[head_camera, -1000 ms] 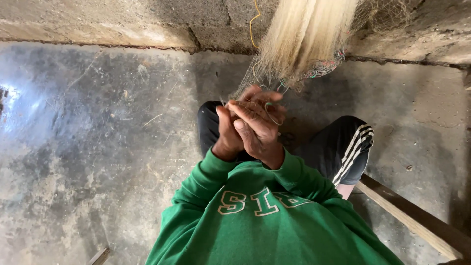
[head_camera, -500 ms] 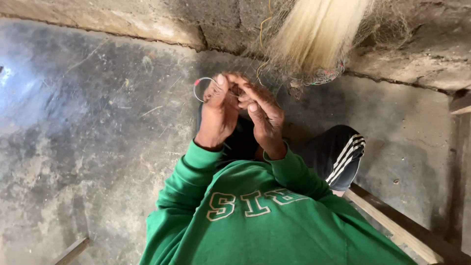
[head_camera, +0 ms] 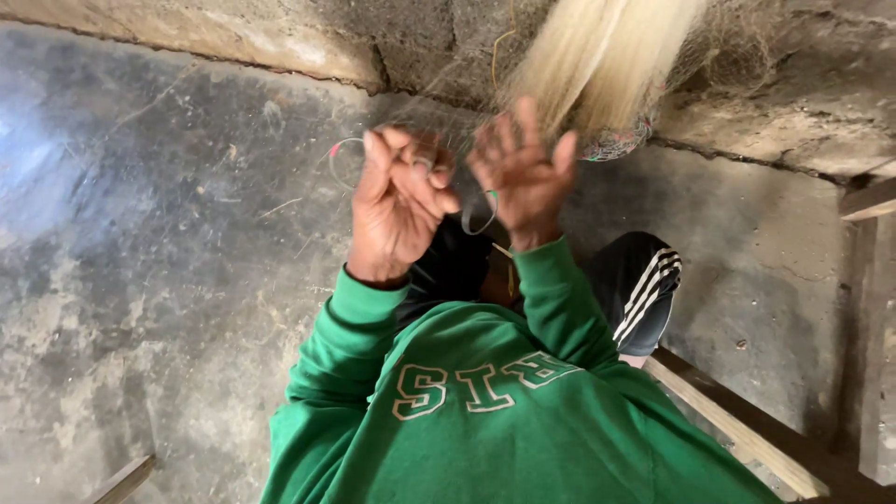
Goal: Repairing and untangling a fine-mesh fishing net using hands and scissors
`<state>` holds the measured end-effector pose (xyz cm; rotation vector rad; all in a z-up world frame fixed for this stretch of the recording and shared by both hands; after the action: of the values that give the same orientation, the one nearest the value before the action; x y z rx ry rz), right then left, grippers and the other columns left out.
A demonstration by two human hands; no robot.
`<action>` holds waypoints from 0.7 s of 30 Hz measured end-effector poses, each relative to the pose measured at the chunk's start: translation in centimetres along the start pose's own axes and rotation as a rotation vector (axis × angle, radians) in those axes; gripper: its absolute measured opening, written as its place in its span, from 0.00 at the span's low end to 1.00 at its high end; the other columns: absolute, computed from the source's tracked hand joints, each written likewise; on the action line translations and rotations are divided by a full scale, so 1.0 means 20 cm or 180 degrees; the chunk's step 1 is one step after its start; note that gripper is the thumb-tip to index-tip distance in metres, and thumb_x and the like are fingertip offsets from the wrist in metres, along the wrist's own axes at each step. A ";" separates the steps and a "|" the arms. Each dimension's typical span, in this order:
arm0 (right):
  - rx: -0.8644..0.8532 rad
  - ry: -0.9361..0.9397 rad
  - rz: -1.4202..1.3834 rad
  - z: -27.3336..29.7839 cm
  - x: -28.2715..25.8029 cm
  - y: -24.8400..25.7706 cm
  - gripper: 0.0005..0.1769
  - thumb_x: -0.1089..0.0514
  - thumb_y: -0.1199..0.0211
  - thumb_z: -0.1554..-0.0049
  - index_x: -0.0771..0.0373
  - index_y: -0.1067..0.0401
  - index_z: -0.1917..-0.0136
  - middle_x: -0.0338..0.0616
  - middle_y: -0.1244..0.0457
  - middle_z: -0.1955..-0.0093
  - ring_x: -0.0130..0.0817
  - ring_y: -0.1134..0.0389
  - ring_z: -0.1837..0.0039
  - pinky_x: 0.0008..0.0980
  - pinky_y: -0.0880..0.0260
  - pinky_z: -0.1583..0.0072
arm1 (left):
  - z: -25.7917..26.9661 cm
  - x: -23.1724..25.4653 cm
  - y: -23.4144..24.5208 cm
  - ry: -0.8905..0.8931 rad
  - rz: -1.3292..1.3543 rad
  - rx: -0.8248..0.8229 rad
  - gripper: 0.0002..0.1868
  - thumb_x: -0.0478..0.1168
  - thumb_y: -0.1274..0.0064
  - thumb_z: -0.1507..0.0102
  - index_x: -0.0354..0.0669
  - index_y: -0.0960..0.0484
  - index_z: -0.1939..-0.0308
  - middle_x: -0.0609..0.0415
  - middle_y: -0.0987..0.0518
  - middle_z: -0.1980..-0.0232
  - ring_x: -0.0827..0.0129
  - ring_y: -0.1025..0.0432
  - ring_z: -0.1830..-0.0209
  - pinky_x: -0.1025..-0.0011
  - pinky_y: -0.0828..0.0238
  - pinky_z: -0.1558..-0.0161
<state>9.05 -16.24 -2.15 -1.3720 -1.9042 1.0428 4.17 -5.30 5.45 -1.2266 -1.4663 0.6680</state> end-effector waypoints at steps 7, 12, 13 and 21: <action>-0.0214 0.0439 -0.0337 0.01 -0.33 -0.10 0.24 0.49 0.44 0.45 0.68 0.35 0.42 0.54 0.36 0.50 0.44 0.34 0.46 0.36 0.33 0.41 | 0.03 0.07 -0.02 0.0238 0.0374 -0.0472 0.19 0.52 0.68 0.33 0.48 0.24 0.55 0.56 0.32 0.64 0.67 0.35 0.62 0.70 0.28 0.66; -0.0729 0.0141 0.0254 0.33 -0.56 -0.30 0.27 0.38 0.50 0.47 0.40 0.43 0.35 0.36 0.42 0.51 0.28 0.40 0.51 0.43 0.40 0.43 | -0.05 0.11 0.10 0.0107 -0.0004 -0.0239 0.19 0.54 0.70 0.35 0.54 0.24 0.56 0.58 0.31 0.67 0.66 0.29 0.63 0.75 0.27 0.69; -0.1241 0.0378 0.0608 0.39 -0.55 -0.43 0.29 0.42 0.47 0.47 0.39 0.49 0.33 0.31 0.46 0.66 0.25 0.46 0.67 0.35 0.45 0.60 | -0.07 0.11 0.15 0.0107 -0.0036 -0.0187 0.19 0.54 0.69 0.35 0.54 0.23 0.56 0.58 0.31 0.67 0.68 0.30 0.63 0.77 0.28 0.70; -0.0979 0.0199 0.0837 0.26 -0.19 -0.46 0.27 0.53 0.58 0.42 0.52 0.55 0.30 0.48 0.43 0.55 0.42 0.36 0.53 0.46 0.37 0.45 | -0.19 0.05 0.45 0.0241 0.0373 -0.0100 0.18 0.52 0.66 0.36 0.50 0.24 0.54 0.57 0.27 0.63 0.68 0.30 0.62 0.85 0.34 0.72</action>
<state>1.35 -22.75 2.86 -1.8464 -1.9326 0.8347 10.90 -2.21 -1.11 -1.3559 -1.3548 0.6717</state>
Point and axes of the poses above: each hand's wrist, its own z-axis away from the middle knuckle, its own y-axis out of the back of the hand, x = y × z, the point moved 7 cm from there along -z, towards the middle knuckle
